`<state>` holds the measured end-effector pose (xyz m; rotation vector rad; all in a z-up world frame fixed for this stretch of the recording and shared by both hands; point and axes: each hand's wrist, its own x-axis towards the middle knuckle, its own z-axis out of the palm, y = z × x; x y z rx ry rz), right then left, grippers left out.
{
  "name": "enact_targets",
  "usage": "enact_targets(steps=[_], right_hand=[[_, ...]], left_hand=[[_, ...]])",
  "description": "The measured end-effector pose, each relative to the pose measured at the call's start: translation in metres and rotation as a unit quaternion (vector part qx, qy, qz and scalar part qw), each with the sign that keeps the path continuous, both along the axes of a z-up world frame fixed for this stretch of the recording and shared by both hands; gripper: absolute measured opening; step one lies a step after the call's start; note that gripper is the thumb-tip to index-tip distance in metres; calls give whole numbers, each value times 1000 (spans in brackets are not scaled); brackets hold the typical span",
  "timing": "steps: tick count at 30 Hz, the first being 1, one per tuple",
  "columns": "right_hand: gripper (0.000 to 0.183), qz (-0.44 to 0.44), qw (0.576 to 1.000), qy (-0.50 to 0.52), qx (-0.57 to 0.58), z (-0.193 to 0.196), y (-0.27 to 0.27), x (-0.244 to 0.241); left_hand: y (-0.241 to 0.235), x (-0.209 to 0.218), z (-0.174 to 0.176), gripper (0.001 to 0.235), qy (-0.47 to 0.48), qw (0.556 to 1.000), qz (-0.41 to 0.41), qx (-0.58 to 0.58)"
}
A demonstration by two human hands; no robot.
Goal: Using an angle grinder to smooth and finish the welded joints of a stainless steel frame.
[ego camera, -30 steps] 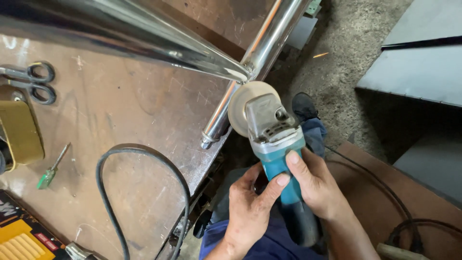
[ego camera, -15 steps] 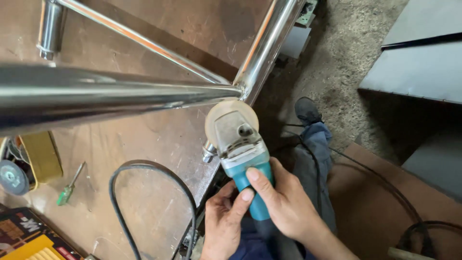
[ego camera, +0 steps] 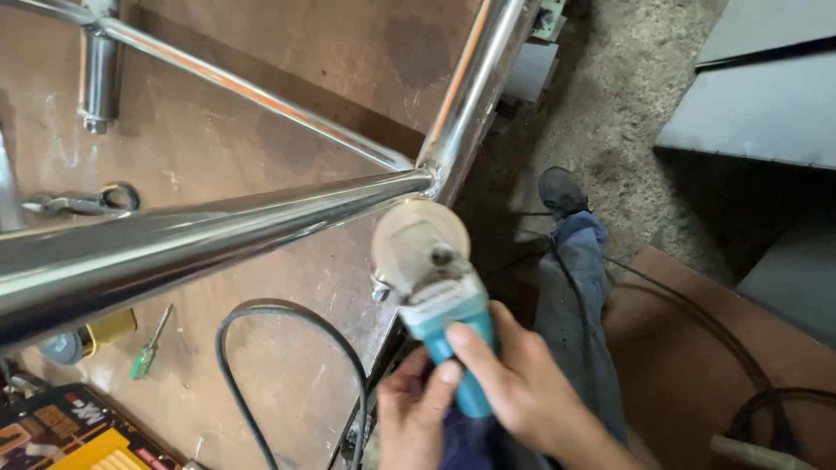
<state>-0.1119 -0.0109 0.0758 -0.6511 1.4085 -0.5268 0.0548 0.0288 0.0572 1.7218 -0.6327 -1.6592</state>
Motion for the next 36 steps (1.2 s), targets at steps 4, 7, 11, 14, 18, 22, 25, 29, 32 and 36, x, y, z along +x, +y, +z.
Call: enact_targets(steps=[4,7,11,14,18,22,25,29,32,36], right_hand=[[58,-92,994,-47,-16,-32,24,-20],[60,-124,991,-50,-25,-58,33,-31],[59,-140,986,-50,-76,-82,28,-37],[59,-146,983,-64,-88,-87,24,-38],[59,-137,983,-63,-108,-83,16,-38],[60,-140,981,-64,-122,-85,14,-39],[60,-132,984,-47,-109,-85,11,-41],[60,-126,983,-51,-125,-77,6,-44],[59,-124,982,-47,-132,-83,9,-45],[61,-130,979,-59,-146,-86,8,-47]], left_hand=[[-8,-33,3,47,54,998,-26,-8],[-21,-48,5,45,25,996,-91,-1],[-38,-56,-5,46,-16,989,-137,45],[-46,-58,-3,47,-25,987,-161,7],[-41,-57,-16,46,43,991,-121,-20],[-41,-56,-21,43,62,990,-121,-36],[-42,-58,-24,43,58,990,-125,-42],[-41,-59,-28,43,80,990,-112,-40],[-36,-59,-35,42,93,991,-96,-24],[-32,-59,-44,42,122,989,-83,-31]])
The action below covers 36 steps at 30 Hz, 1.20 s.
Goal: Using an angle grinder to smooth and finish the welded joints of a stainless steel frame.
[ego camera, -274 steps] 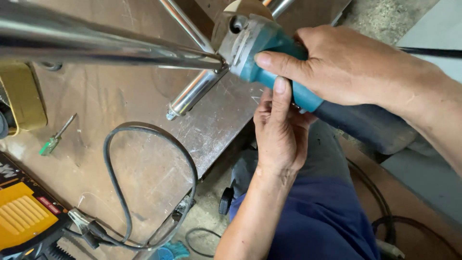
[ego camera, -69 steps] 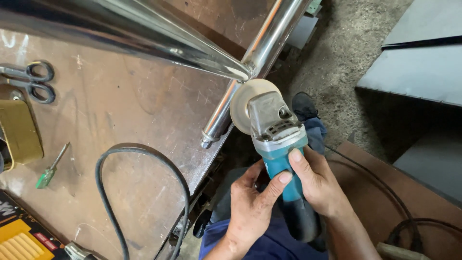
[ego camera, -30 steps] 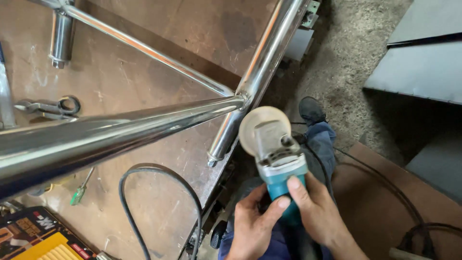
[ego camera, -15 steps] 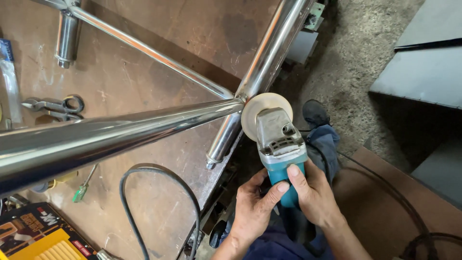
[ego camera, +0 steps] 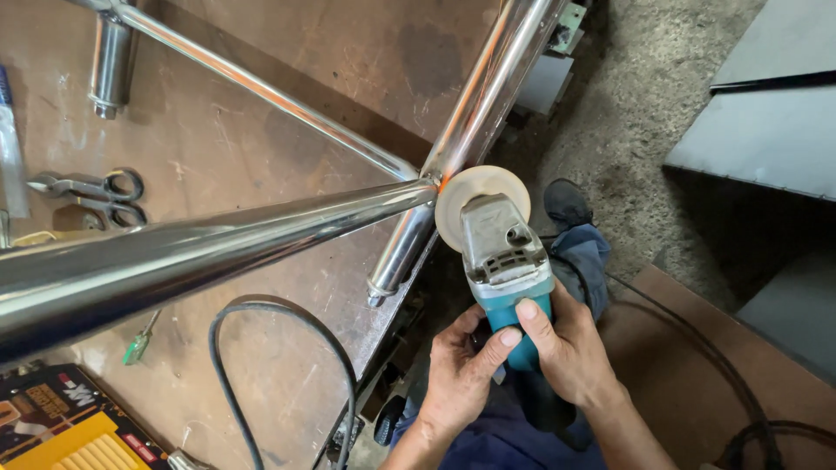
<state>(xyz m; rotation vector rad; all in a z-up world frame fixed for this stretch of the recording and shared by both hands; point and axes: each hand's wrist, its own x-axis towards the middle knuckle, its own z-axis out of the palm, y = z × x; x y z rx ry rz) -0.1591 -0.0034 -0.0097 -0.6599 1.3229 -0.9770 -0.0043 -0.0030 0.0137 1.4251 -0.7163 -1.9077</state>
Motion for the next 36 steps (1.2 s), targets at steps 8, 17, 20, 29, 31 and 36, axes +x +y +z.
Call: enact_targets(steps=[8,17,20,29,31,36], right_hand=[[62,26,999,7,-18,-24,2,-10],[63,25,998,-46,-29,-42,4,-15],[63,26,999,-35,-21,-45,4,-20],[61,52,995,-48,-67,-55,-8,-32],[62,58,994,-47,-76,-51,-12,-31],[63,54,994,-62,-66,-52,-13,-32]], left_hand=[[-8,-9,0,46,-30,999,-12,-1],[-9,-17,-3,50,-10,999,9,-31],[-11,-20,-7,50,-10,1000,13,-19],[-21,-29,-14,42,-35,996,-7,-77],[-20,-28,-17,42,-28,998,5,-63],[-20,-31,-16,44,-9,998,18,-65]])
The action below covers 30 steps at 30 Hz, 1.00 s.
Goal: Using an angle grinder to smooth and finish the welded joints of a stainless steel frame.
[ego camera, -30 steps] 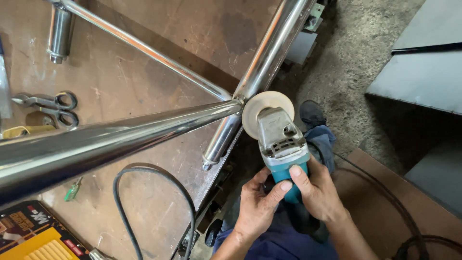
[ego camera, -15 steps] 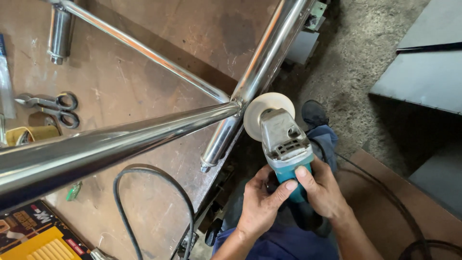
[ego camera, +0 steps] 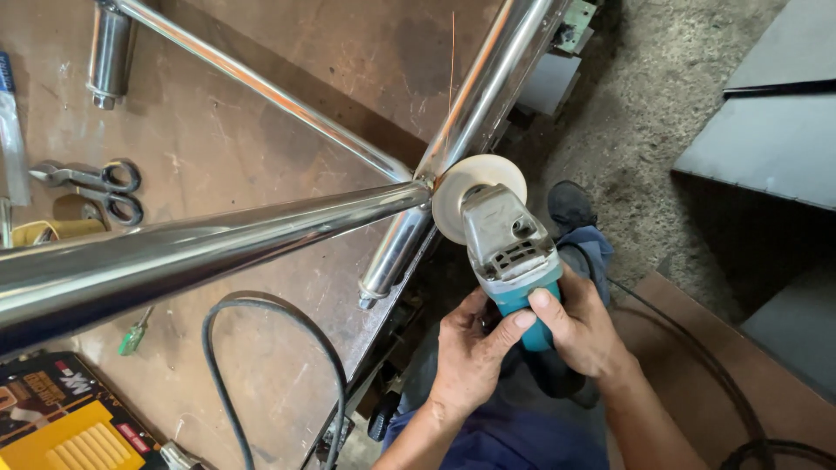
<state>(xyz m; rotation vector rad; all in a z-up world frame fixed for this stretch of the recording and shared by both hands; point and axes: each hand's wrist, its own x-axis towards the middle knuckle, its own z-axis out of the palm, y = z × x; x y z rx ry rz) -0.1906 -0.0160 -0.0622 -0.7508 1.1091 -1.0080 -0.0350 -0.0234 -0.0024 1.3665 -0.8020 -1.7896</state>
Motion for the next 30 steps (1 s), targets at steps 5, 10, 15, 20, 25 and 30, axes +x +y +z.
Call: enact_targets(steps=[5,10,15,20,25,30], right_hand=[[60,7,1000,9,-15,4,0,-2],[59,21,998,46,-28,8,0,-6],[59,30,997,68,-18,12,-2,-8],[59,33,997,69,-19,19,-6,-10],[60,29,996,79,-42,24,-17,-15],[58,29,994,100,-27,27,-22,-20]], left_hand=[[6,0,-5,43,12,1000,14,8],[10,-1,-7,45,10,1000,14,15],[11,-2,-6,44,30,999,24,31],[7,-4,-4,45,53,998,33,23],[1,-8,-7,41,47,998,28,-15],[-4,-11,-9,41,87,996,33,10]])
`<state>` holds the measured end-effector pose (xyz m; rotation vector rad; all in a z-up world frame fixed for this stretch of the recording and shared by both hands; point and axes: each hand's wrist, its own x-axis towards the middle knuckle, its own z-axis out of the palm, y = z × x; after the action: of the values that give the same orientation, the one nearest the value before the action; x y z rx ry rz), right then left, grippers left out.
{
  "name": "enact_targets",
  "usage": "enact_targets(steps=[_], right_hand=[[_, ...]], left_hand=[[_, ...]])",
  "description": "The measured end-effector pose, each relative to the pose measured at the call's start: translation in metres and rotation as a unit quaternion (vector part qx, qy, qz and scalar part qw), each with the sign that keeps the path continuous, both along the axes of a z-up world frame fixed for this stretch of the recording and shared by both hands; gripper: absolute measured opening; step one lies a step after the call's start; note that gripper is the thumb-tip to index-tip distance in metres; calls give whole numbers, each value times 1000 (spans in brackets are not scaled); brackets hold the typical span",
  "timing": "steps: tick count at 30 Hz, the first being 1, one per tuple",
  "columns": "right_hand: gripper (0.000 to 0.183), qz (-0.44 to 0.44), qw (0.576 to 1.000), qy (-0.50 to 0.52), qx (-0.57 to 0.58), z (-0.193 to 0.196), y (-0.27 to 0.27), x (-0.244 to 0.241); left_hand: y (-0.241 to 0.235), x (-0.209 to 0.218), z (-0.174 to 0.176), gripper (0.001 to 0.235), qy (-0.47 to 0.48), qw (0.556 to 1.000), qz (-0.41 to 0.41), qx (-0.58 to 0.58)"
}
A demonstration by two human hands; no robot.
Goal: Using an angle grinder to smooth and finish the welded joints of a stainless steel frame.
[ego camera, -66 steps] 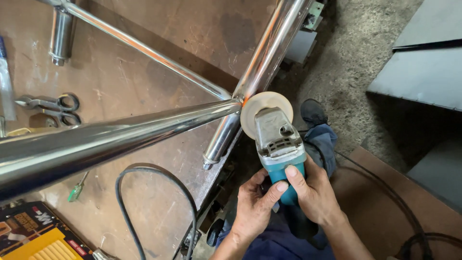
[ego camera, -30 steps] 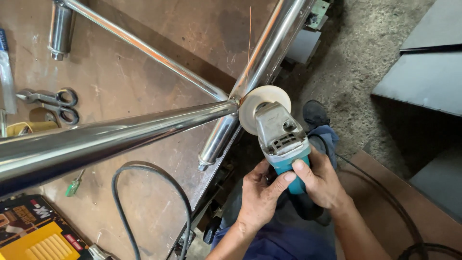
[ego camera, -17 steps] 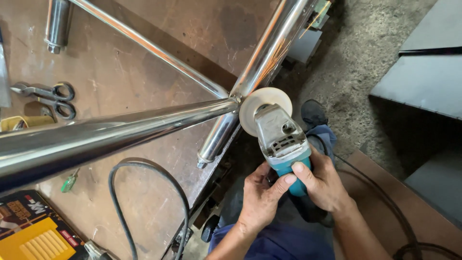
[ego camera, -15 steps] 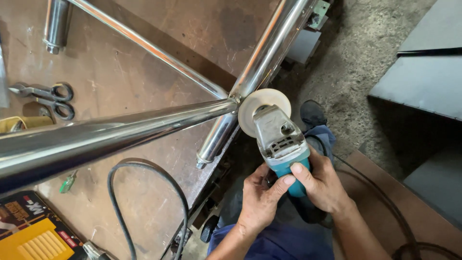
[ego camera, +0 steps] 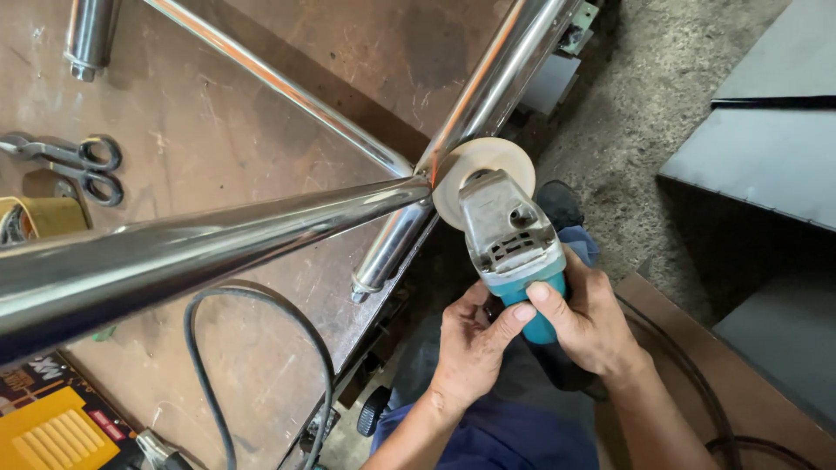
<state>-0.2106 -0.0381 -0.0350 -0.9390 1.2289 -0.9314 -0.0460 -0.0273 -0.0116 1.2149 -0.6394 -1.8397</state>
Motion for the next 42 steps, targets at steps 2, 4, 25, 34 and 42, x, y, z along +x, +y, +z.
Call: enact_targets(steps=[2,4,25,34,42], right_hand=[[61,17,1000,16,-6,4,-3,-1],[57,9,999,46,10,4,3,-2],[59,-85,996,20,24,11,24,-13],[61,-17,993,109,-42,45,-11,9],[60,-17,990,131,-38,50,-16,12]], left_hand=[[-3,0,3,43,-7,1000,1,-26],[4,2,-4,42,-12,1000,-13,-12],[16,-13,-1,52,5,992,-122,-32],[2,8,8,53,6,999,-53,-9],[-4,9,12,52,72,994,-58,-59]])
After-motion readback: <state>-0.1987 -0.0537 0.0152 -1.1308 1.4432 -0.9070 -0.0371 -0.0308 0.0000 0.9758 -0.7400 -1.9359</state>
